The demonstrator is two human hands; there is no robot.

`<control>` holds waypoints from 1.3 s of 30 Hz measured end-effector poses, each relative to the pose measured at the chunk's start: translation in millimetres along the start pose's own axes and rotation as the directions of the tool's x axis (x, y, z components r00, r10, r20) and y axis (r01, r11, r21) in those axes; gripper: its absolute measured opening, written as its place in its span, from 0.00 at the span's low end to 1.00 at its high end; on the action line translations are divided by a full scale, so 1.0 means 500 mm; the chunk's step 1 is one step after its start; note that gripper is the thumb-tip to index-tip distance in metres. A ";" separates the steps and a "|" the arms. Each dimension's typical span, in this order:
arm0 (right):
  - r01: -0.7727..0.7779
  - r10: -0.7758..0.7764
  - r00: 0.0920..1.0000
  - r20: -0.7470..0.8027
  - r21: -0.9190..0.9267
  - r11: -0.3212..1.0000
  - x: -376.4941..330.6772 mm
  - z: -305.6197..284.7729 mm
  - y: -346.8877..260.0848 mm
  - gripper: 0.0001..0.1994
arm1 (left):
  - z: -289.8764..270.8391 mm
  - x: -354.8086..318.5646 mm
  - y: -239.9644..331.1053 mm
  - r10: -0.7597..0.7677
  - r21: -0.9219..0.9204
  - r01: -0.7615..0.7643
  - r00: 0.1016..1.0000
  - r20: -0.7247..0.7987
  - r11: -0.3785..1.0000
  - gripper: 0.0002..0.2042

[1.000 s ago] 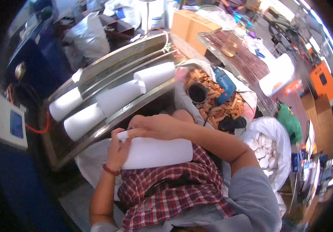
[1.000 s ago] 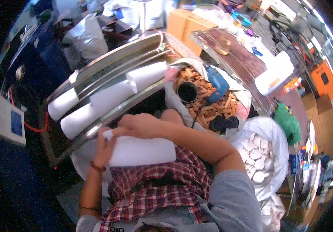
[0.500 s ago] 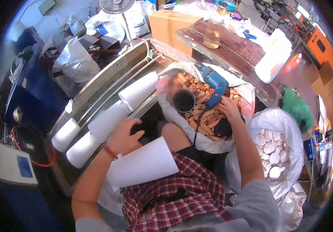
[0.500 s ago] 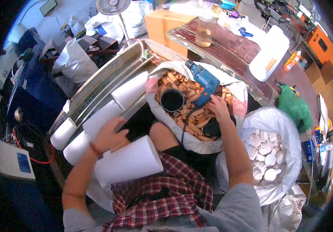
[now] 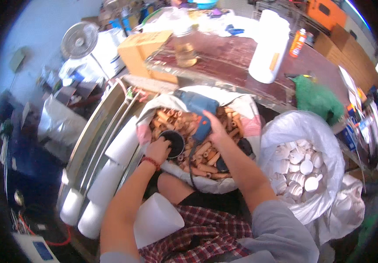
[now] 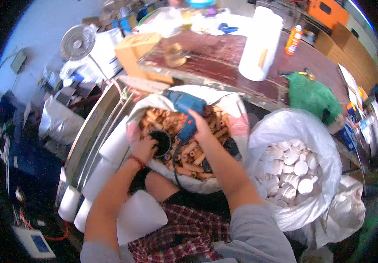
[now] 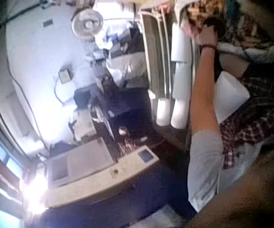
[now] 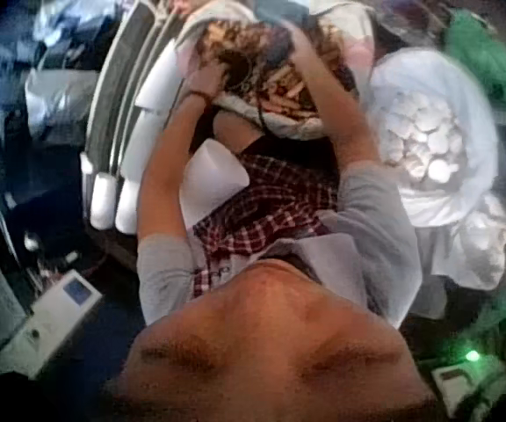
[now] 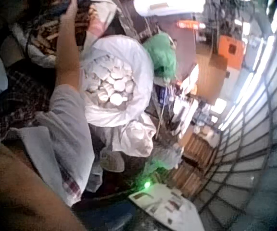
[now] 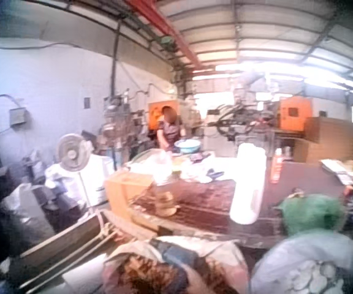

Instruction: The person assembles white pitchers by drilling holes into them, attaching wooden handles, and wiping them with a cloth.

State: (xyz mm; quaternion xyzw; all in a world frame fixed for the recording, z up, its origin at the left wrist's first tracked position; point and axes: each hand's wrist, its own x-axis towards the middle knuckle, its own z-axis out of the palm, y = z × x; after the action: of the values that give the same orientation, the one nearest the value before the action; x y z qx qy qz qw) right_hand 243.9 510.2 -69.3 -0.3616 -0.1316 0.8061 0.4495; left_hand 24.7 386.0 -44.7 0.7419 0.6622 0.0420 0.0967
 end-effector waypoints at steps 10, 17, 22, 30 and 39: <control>0.082 -0.078 0.997 0.024 -0.226 0.971 -0.138 -0.013 -0.089 0.18 | -0.004 0.037 0.016 0.128 0.118 -0.126 0.992 -0.009 0.985 0.06; 0.099 -0.092 0.995 0.036 -0.409 0.907 -0.341 -0.021 -0.115 0.19 | 0.022 0.031 0.000 0.164 0.018 -0.164 0.966 -0.199 0.986 0.07; 0.080 -0.086 0.996 0.012 -0.511 0.856 -0.430 -0.033 -0.089 0.19 | -0.024 -0.008 -0.021 -0.043 -0.337 -0.105 0.913 -0.405 0.936 0.10; -0.106 0.180 0.980 0.079 -0.557 0.823 -0.456 -0.014 0.029 0.21 | -0.102 -0.250 -0.156 -0.368 -0.834 0.013 0.901 -0.229 0.552 0.07; -0.293 0.433 0.899 0.064 -0.646 0.705 -0.415 -0.071 0.232 0.21 | -0.055 -0.557 -0.227 -0.541 -0.947 0.291 0.822 0.176 0.134 0.10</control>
State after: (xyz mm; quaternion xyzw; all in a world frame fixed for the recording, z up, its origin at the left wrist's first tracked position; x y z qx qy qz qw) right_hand 264.9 271.0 -60.3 -0.4202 -0.3623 0.8233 0.1197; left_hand -124.3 124.3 -21.9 0.3066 0.6857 0.4770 0.4565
